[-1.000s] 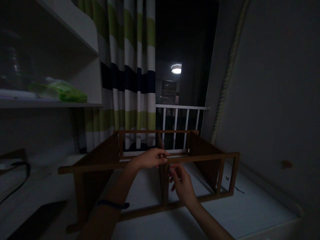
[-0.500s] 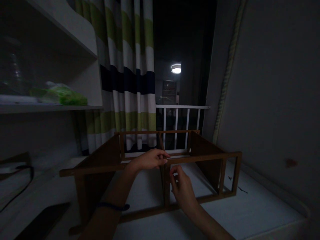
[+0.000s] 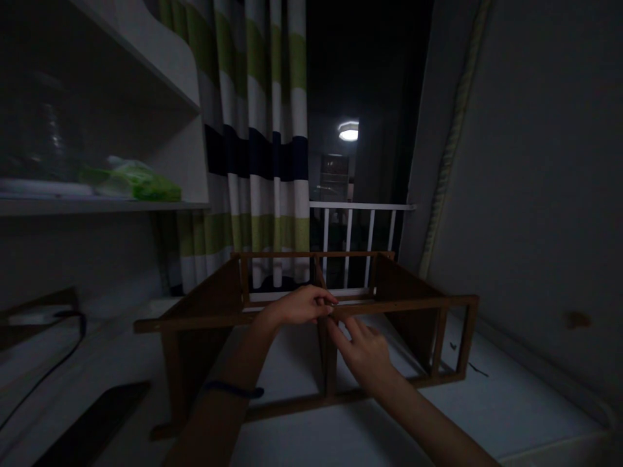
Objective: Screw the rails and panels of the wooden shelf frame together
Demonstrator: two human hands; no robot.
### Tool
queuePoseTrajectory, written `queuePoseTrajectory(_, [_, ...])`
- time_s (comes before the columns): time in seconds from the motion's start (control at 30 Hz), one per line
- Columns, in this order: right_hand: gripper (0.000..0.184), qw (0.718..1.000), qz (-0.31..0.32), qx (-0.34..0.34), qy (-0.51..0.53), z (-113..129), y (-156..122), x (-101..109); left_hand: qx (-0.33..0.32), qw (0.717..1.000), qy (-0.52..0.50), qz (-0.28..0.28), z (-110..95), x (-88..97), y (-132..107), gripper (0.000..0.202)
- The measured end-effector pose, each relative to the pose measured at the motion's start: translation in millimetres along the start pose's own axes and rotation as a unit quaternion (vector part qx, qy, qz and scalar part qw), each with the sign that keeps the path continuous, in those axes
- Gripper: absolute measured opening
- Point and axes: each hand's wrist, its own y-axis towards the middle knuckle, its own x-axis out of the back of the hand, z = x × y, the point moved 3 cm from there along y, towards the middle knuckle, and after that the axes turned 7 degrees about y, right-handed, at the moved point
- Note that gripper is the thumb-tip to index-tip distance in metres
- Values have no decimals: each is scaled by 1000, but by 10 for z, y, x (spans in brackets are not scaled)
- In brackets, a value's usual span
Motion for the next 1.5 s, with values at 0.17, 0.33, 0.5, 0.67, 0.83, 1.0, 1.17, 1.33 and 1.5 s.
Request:
queuePoseTrajectory(0.17, [20, 999, -18, 29, 15, -5, 63, 24, 5, 1000, 0, -2, -31, 6, -11, 35])
queuePoseTrajectory(0.33, [17, 997, -29, 12, 68, -18, 74, -32, 8, 1000, 3, -1, -46, 6, -16, 30])
queuePoseTrajectory(0.5, [14, 986, -15, -93, 140, -64, 93, -60, -17, 1000, 18, -6, -27, 14, -5, 30])
queuePoseTrajectory(0.67, [16, 938, -13, -152, 312, -95, 109, -69, -29, 1000, 9, -2, 22, 24, 13, 35])
queuePoseTrajectory(0.83, [10, 914, -22, -177, 364, -113, 119, -67, -29, 1000, -3, 5, 42, 28, 10, 38])
queuePoseTrajectory(1.0, [13, 903, -6, -191, 385, -124, 131, -87, 10, 998, -57, 27, 78, -1, 18, 44])
queuePoseTrajectory(1.17, [12, 866, -1, -247, 435, -144, 150, -85, 0, 999, -38, 22, 50, 3, 12, 37])
queuePoseTrajectory(1.33, [28, 821, -19, -288, 492, -171, 139, -75, -20, 1000, -11, 20, -33, 17, -25, 28])
queuePoseTrajectory(1.5, [46, 855, -69, -253, 446, -197, 114, -65, -26, 999, -18, 28, -33, 16, -32, 35])
